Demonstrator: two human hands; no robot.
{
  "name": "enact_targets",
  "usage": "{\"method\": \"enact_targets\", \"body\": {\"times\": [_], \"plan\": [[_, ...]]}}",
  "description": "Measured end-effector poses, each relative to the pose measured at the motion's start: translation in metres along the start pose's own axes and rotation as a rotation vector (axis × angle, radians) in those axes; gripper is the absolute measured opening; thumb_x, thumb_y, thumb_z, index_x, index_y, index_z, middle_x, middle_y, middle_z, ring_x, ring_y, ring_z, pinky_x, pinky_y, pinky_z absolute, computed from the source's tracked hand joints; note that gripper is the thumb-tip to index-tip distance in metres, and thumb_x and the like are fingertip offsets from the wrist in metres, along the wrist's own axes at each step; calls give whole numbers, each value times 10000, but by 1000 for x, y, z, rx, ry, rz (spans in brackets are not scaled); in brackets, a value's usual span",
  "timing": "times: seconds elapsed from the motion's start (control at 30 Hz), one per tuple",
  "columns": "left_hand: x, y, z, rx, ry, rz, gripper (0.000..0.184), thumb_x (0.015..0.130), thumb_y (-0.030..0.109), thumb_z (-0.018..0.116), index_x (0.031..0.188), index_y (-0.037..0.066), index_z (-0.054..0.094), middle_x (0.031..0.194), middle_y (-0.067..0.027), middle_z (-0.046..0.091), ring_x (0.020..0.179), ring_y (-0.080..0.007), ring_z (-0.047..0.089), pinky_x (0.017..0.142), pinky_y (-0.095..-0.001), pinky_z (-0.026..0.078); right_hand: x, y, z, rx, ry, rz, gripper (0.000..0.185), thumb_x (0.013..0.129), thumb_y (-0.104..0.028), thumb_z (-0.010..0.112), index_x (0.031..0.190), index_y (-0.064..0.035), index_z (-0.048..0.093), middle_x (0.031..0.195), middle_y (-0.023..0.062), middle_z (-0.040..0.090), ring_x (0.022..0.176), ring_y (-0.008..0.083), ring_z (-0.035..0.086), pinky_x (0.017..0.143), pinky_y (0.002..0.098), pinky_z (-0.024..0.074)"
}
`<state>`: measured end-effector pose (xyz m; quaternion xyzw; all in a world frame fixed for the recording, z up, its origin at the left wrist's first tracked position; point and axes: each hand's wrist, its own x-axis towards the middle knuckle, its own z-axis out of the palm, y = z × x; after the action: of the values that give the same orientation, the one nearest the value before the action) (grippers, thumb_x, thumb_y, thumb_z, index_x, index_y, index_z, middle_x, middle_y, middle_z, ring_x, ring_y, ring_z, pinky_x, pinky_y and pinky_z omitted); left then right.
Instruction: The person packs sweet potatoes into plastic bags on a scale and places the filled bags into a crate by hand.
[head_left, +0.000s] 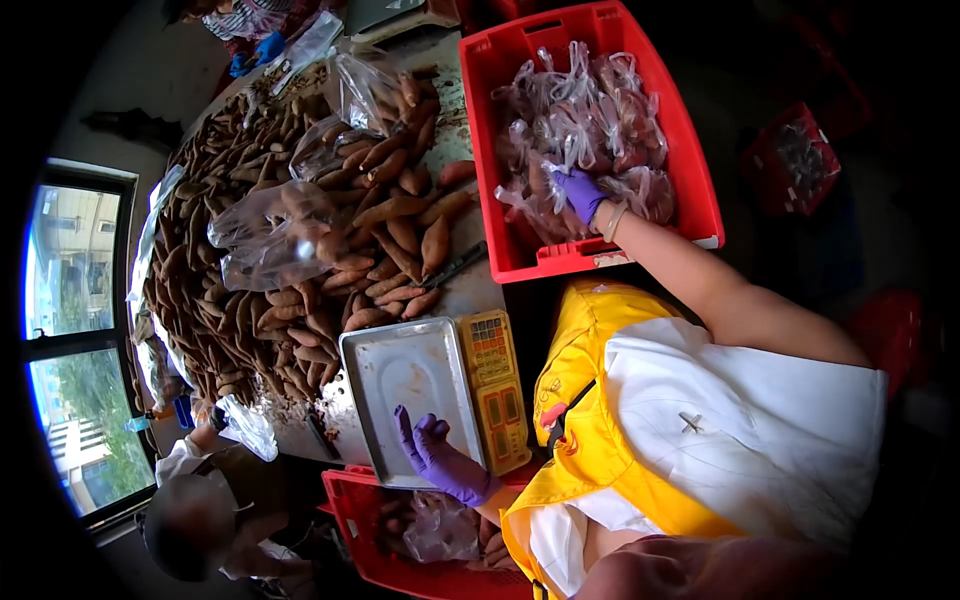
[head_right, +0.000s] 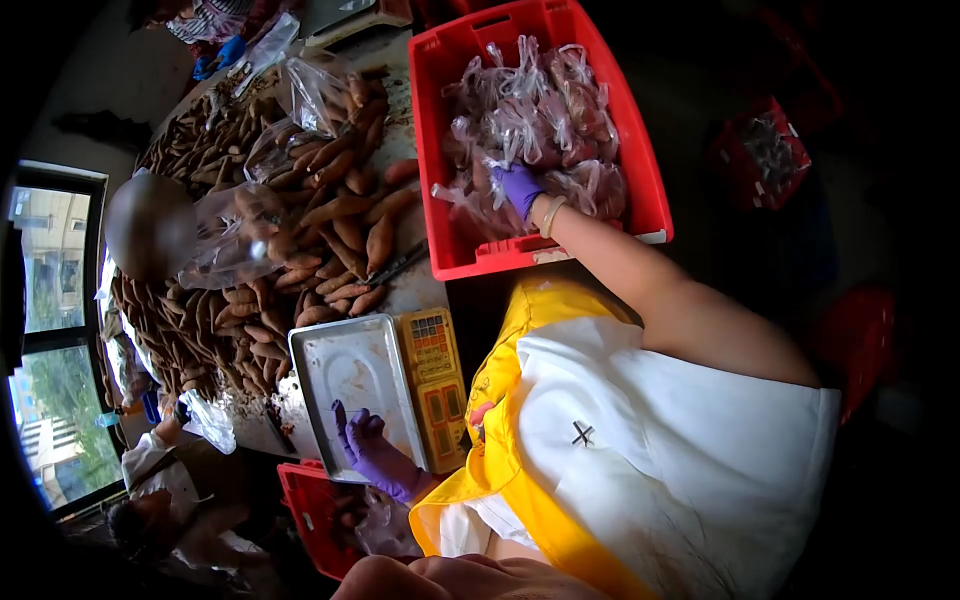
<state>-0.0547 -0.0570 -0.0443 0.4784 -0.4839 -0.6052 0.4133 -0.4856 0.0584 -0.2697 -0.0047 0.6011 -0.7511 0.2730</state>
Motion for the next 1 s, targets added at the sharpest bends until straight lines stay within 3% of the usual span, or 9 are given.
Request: {"method": "enact_targets", "body": {"times": [0.13,0.27,0.43,0.47,0.53,0.67,0.77,0.87,1.0], "plan": [[-6,-22,-6,-2,-1,-91,394,958,151,468,1333,42,524,895,-66,597,762,-136,512,743,-259,432,-9,-7,5,-1317,-278,12,467,907,-341,592,1258,-39,525,1130,185,656,1003,301,645,848,399,500],[-12,-29,-3,-5,42,-149,386,953,117,461,1326,44,530,892,-63,603,757,-129,516,747,-261,442,-36,-95,51,-1986,-503,-112,536,885,-378,558,1312,-64,479,1133,225,645,981,375,648,803,465,520],[-13,-11,20,43,79,-202,390,947,45,479,1332,47,544,911,-55,629,752,-96,532,754,-237,458,-28,-161,181,-1089,-629,-493,853,846,-280,703,1527,-137,210,974,136,646,856,291,646,829,373,512],[-12,-12,22,57,66,-196,393,950,43,481,1339,45,540,913,-53,635,755,-92,534,757,-234,461,-37,-180,220,-1074,-700,-534,872,842,-343,700,1508,-65,212,1250,228,572,1106,354,589,921,401,476],[-12,-13,27,48,75,-204,390,950,46,492,1338,33,538,932,-61,646,763,-88,547,753,-223,466,-22,-156,287,-777,-810,-701,999,780,-395,768,1536,-123,174,1303,225,506,1168,341,535,1000,386,415],[-22,-18,27,24,203,-261,385,923,40,523,1304,-6,554,1012,-83,657,798,-101,583,730,-227,477,10,-132,433,-947,-579,-1121,1325,595,-601,818,1549,-159,12,1516,266,255,1383,412,296,1139,460,218],[-33,-24,17,-8,314,-286,385,924,50,526,1305,1,556,1001,-78,658,792,-105,583,736,-229,476,12,-129,510,-1157,-576,-1078,1408,565,-636,811,1532,-203,-117,1544,266,185,1402,454,227,1134,561,160],[-49,-23,5,-16,410,-315,386,926,60,530,1307,5,556,981,-74,661,779,-109,581,742,-230,475,16,-114,560,-1409,-975,-853,632,758,-404,711,1291,-93,573,1189,224,631,1113,353,616,934,429,476],[-58,-17,-16,-64,523,-177,383,933,63,517,1313,24,556,936,-70,657,774,-117,577,748,-239,473,-14,-129,563,-707,-1129,-444,262,886,-262,609,850,-15,690,726,133,675,582,186,630,558,326,506]]}}
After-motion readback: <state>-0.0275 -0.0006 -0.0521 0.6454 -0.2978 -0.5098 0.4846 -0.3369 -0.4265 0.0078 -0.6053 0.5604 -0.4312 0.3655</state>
